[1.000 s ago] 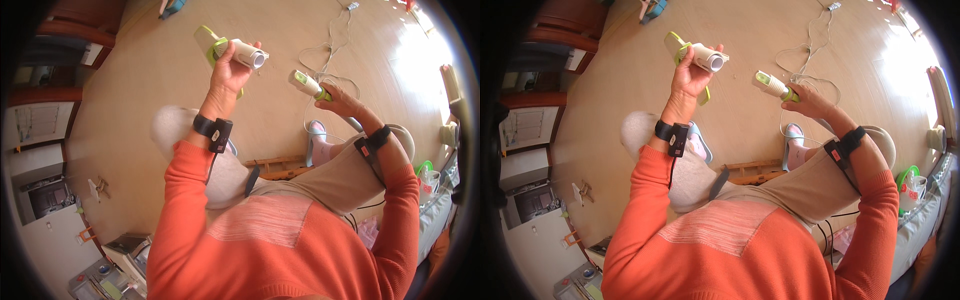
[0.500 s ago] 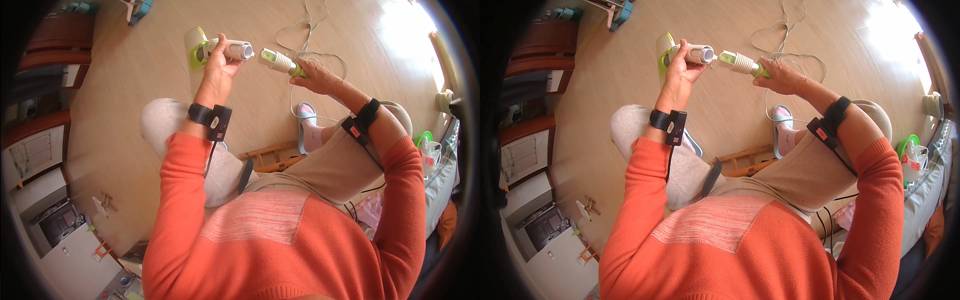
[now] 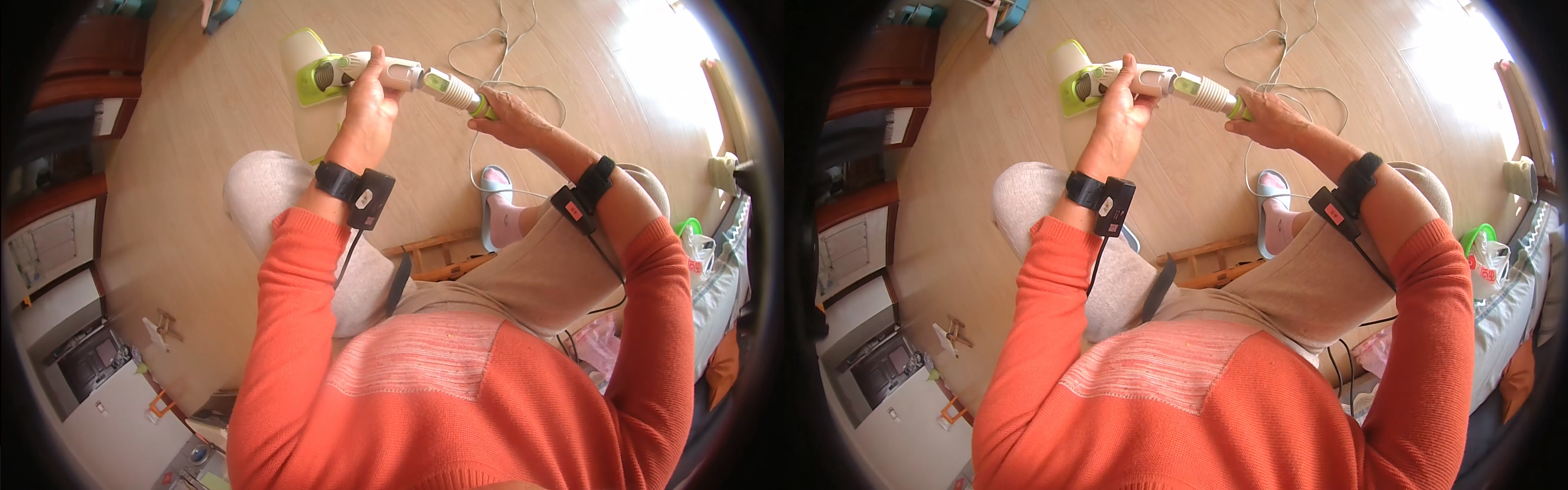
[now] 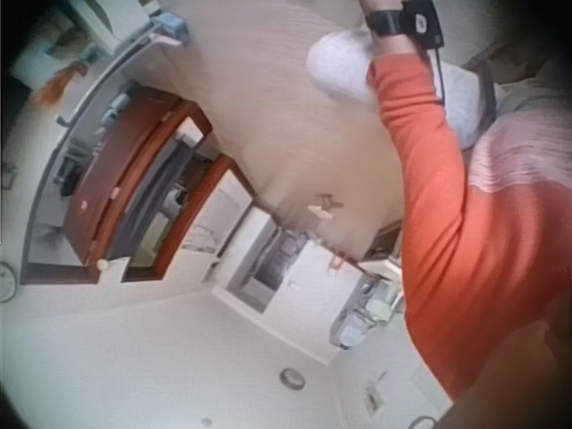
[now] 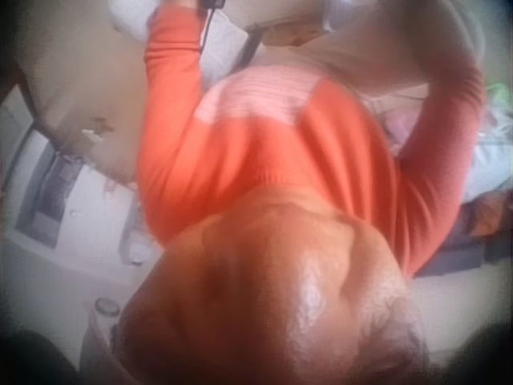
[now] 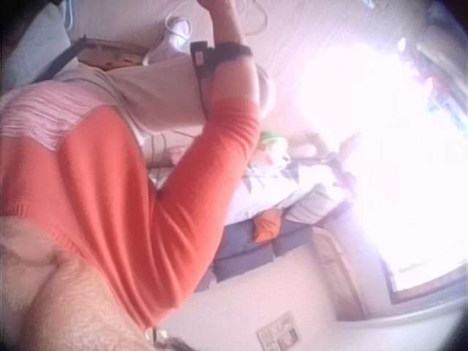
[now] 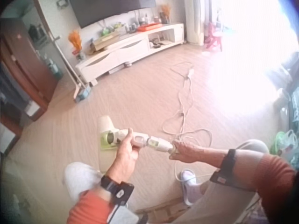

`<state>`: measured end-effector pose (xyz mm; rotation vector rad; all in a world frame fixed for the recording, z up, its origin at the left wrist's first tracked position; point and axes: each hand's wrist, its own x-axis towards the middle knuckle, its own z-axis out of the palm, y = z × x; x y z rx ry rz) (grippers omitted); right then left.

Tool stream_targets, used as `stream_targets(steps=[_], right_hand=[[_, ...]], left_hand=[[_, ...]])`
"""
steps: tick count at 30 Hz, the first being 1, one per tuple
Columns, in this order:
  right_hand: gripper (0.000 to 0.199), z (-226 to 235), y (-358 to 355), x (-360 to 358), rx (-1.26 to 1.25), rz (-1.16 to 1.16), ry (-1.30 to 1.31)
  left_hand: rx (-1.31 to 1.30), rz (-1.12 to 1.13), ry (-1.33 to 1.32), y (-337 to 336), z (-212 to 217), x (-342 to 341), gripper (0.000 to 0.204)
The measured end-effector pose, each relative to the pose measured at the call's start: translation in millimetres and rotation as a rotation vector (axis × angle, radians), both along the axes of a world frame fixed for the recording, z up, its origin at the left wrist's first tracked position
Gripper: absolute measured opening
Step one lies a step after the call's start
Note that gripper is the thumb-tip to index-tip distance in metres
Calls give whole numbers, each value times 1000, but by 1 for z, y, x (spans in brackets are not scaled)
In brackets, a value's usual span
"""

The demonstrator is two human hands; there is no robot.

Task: The person assembles a stick vacuum cleaner by attaching the dust cup, extending the handle, and connecting the floor head. They then attach a brush accessory to the wand and place it in the bathroom.

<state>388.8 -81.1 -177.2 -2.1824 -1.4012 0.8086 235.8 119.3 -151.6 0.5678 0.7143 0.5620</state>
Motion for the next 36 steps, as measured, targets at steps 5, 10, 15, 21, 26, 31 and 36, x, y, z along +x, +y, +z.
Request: stream_targets(steps=[5, 10, 15, 21, 26, 31, 36], right_hand=[[44, 3, 3, -4, -8, -13, -21], [44, 10, 5, -6, -60, -3, 22], [44, 12, 7, -9, -66, 8, 11], [44, 15, 9, -11, -94, 2, 18], [46, 22, 14, -13, -171, -7, 29], [49, 26, 15, -13, -176, 15, 34], [48, 18, 13, -14, -160, 17, 22]], left_hand=[[67, 152, 136, 0, 2, 13, 44], [148, 172, 148, 0, 2, 16, 51], [175, 205, 193, 2, 1, 15, 57], [173, 189, 159, 1, -1, 12, 55], [212, 212, 193, 0, 0, 11, 59], [252, 215, 146, -3, -4, 12, 61], [256, 195, 118, -6, -14, 12, 61]])
